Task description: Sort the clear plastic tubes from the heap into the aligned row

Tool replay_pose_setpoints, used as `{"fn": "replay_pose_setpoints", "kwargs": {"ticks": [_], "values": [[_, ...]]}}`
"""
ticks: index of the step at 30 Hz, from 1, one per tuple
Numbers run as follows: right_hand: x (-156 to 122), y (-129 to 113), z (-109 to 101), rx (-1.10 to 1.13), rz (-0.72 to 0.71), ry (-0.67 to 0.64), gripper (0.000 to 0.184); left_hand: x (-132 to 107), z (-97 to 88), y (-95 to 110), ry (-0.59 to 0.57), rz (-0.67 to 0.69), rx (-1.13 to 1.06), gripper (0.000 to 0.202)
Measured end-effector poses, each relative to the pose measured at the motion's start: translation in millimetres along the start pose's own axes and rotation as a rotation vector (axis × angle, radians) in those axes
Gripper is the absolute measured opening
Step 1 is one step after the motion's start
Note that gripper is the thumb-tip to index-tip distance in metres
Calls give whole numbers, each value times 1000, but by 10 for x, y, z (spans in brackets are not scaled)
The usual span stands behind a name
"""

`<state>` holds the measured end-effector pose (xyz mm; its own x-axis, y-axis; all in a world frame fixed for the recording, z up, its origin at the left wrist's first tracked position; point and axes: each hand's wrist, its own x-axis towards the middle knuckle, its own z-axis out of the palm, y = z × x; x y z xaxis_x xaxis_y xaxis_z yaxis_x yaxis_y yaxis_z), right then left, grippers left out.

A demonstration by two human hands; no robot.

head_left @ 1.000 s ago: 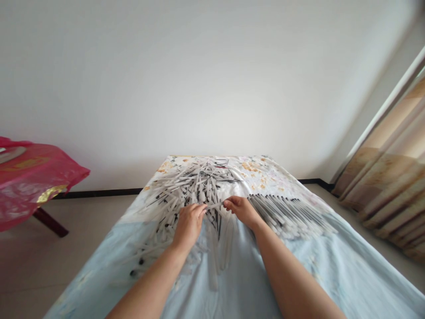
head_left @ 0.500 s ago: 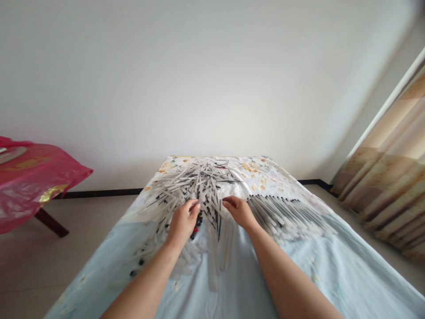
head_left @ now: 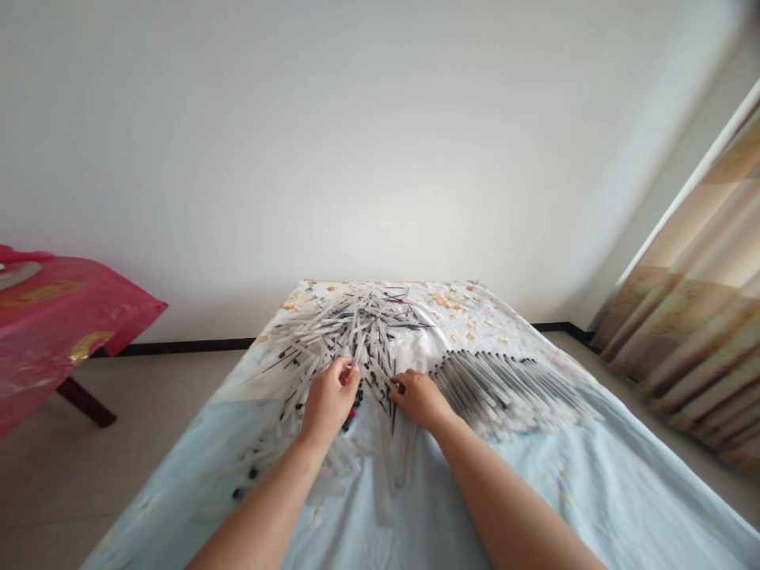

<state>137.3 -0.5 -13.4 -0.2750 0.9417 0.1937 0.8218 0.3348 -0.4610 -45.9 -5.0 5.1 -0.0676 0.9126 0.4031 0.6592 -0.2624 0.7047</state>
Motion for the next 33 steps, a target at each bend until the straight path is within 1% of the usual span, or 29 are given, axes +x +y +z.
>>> {"fn": "replay_pose_setpoints", "kwargs": {"ticks": [3,7,10,12,15,18,22,29,33], "values": [[-18,-39,4,67,-56,-23,24,2,11,-13,-34,-35,-76,32],[-15,-10,-33,117,-27,75,24,14,28,-11,-22,-104,-196,34],[-14,16,-56,122,-1,106,23,24,26,1,7,-123,-253,36],[-19,3,-58,117,-30,119,22,27,15,7,14,-131,-273,36],[-32,-56,-41,102,-113,129,21,31,-9,4,16,-143,-289,36],[-46,-113,-15,84,-150,115,21,38,-22,-19,21,-143,-308,35],[-53,-137,6,77,-130,88,22,51,-7,-73,50,-121,-351,32],[-50,-117,15,89,-126,105,22,61,13,-115,96,-101,-338,36],[-45,-124,14,58,-108,109,23,53,16,-97,78,-104,-356,37]]}}
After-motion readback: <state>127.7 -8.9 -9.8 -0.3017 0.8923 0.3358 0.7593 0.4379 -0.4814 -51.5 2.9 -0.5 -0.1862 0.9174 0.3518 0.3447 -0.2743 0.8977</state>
